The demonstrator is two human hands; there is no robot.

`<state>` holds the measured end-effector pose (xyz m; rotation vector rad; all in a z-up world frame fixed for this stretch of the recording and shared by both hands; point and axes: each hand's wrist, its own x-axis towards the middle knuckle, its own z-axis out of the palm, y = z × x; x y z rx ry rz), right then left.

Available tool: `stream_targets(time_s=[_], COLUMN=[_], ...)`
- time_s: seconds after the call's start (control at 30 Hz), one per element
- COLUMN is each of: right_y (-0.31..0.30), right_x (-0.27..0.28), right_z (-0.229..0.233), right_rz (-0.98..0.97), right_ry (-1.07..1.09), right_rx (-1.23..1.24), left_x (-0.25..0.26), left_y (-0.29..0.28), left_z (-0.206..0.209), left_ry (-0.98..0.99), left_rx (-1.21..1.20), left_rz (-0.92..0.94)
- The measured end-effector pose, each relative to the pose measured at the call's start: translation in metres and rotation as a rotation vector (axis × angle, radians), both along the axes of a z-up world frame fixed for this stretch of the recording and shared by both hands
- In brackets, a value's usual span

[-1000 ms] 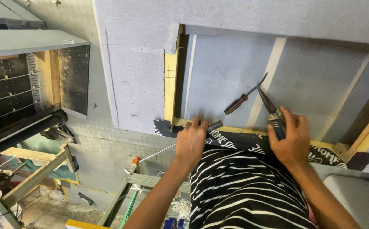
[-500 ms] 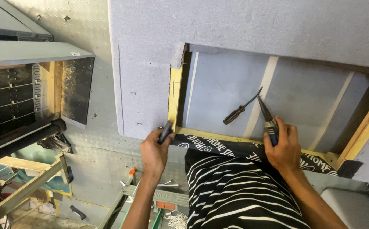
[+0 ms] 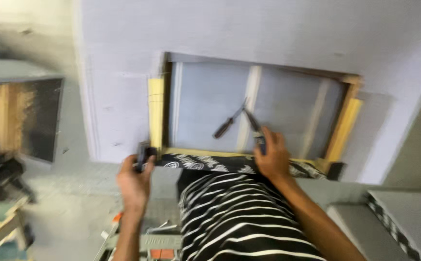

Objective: The person uses a hammer and a flathead screwdriver to secure a black fabric cover onto the underside of a wooden furniture frame. They repeatedly tap the screwdriver to push staples into the wood along the frame's edge.

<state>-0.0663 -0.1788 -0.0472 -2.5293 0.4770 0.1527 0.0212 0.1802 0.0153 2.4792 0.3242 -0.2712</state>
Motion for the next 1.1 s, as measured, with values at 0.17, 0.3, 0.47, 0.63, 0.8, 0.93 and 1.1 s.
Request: stream_targets(time_s=[0.17,0.3,0.47,0.63,0.8,0.93,1.1], right_y=[0.006,-0.004,-0.002,-0.005,-0.002,0.001,0.002], right_x=[0.000,-0.004,0.000,-0.008,-0.009,-0.005,-0.007], right_z=[-0.023,-0.006,-0.009,-0.015,-0.015,-0.016,0.001], right_rz=[-0.041,-0.007,-0.062,-0.059,0.012,0.012,0.143], right_ry=[0.128,0.022,0.168,0.082,-0.036,0.001,-0.228], right_rx=[0.091,0.079,0.081,0.084,0.037,0.037,0.178], left_x=[0.000,0.000,0.009,0.012,0.001,-0.007,-0.004], left_y=[0.006,0.010,0.016,0.018,0.025,0.029,0.022], left_z=[-0.021,-0.031,-0.038,-0.049,-0.054,-0.060,-0.056], left_ry=[-0.022,-0.069,0.059,0.038,0.040,0.022,0.008], left_rx=[0.128,0.179,0.126,0.057,-0.377,-0.531,-0.382], left_rz=[0.034,0.056,0.048,0.033,0.132,0.164,0.180])
